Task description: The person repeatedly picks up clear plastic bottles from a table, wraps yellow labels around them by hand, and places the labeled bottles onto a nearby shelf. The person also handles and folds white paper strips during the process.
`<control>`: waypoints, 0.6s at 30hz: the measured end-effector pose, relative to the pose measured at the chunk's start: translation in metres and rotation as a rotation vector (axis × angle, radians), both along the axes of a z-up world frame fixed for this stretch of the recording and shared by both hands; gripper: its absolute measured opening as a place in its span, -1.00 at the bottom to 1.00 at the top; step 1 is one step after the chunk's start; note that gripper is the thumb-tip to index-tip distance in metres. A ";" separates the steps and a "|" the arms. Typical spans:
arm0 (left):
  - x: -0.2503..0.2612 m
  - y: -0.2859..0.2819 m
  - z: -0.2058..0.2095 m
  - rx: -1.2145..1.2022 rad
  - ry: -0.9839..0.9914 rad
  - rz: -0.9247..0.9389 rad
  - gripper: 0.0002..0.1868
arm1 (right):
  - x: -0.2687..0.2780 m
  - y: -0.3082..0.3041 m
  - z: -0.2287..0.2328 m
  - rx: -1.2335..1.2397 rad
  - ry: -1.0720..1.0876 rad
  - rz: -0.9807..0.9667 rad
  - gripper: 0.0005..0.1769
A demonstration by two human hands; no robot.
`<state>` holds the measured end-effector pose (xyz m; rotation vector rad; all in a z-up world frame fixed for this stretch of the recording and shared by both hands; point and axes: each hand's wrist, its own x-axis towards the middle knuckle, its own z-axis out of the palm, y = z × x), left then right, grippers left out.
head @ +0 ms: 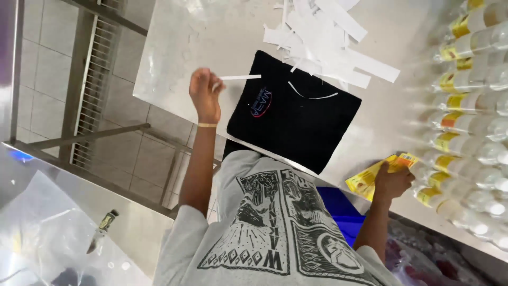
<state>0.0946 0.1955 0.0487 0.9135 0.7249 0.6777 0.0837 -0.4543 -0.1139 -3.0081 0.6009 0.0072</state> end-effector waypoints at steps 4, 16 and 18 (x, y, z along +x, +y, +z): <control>0.109 0.128 -0.084 0.318 0.081 0.149 -0.28 | 0.007 0.007 0.014 0.050 0.010 -0.055 -0.57; 0.209 0.263 -0.161 0.936 0.934 0.202 0.08 | 0.001 0.014 0.094 -0.098 -0.407 -0.052 -0.89; 0.202 0.298 -0.172 1.089 1.024 0.225 0.19 | 0.013 0.010 0.096 -0.074 -0.456 0.006 -0.87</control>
